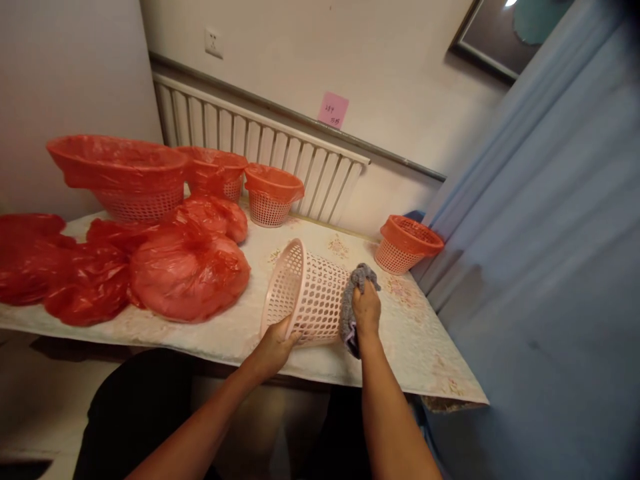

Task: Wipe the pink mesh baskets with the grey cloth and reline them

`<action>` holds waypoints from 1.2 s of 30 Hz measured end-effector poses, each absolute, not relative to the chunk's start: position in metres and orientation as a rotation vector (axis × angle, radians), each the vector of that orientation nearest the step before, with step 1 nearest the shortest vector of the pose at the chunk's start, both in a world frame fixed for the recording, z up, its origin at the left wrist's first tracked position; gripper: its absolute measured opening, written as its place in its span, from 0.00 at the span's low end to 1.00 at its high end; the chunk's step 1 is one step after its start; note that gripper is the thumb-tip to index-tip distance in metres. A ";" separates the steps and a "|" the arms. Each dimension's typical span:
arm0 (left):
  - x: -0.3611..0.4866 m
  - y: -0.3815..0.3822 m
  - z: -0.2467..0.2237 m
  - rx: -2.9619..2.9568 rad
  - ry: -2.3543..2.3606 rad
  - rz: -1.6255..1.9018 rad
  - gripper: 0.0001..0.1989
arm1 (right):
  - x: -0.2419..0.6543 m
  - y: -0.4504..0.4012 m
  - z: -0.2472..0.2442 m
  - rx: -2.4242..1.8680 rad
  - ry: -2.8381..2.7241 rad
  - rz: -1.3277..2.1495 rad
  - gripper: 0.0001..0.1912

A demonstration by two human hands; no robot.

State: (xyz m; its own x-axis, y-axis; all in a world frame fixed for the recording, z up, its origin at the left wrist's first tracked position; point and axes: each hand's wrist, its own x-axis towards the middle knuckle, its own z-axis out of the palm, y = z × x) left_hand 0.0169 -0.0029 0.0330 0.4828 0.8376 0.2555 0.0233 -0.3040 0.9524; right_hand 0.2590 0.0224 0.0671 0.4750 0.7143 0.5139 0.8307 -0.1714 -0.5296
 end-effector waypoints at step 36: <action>0.008 0.006 -0.002 1.739 0.811 0.878 0.16 | 0.228 0.018 0.087 -1.797 -1.467 -0.230 0.15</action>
State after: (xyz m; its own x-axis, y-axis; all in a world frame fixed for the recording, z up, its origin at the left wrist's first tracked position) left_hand 0.0081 0.0063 -0.0017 0.5144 0.8364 0.1893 0.1221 -0.2899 0.9492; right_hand 0.2284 0.0178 0.0870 0.3144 0.7480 0.5845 0.8910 -0.0202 -0.4535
